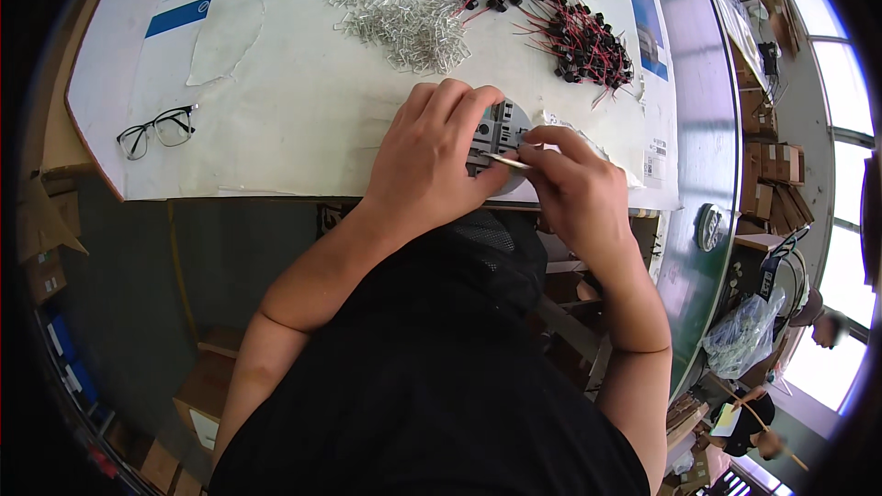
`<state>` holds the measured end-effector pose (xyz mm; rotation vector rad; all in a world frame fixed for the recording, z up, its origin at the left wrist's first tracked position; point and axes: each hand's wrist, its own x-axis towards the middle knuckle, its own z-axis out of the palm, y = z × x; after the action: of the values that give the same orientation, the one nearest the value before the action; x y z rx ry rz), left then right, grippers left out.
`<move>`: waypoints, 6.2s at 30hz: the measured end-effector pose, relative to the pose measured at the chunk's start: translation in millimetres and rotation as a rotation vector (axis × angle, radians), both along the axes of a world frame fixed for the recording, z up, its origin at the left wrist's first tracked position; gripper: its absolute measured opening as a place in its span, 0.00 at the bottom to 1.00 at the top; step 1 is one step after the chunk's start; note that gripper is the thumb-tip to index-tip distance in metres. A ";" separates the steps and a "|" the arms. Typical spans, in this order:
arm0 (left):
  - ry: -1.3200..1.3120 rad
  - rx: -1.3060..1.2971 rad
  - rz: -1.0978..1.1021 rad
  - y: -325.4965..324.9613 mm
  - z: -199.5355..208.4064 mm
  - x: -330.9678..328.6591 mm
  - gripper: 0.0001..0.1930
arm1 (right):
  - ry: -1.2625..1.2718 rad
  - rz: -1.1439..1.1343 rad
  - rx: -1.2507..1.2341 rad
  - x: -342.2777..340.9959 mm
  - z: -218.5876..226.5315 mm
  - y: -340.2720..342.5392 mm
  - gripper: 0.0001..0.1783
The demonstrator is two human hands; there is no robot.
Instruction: Manually assembling small components by inserting pins into a circular base at a production workbench.
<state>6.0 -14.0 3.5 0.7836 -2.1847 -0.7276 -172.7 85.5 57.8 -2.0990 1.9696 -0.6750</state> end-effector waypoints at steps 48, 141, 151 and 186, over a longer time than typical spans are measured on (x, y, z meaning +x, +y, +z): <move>0.118 -0.103 0.166 -25.6 10.7 59.6 0.12 | -0.017 -0.021 0.113 -14.5 -36.0 -133.4 0.12; -0.374 -0.025 -0.221 -39.4 46.4 -18.0 0.15 | -1.022 -0.187 0.326 -48.2 -28.8 -67.0 0.19; -0.723 -0.183 -0.286 -8.9 89.6 -32.7 0.45 | -1.625 0.001 0.001 -67.0 -35.8 -56.9 0.26; 0.016 0.064 -0.114 -13.0 -2.3 33.0 0.56 | 0.012 0.015 0.300 -4.6 13.3 -30.1 0.21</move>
<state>39.0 -27.0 1.3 0.6867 -2.2157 -0.8621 -177.3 55.3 71.1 -1.9381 1.9208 -0.3386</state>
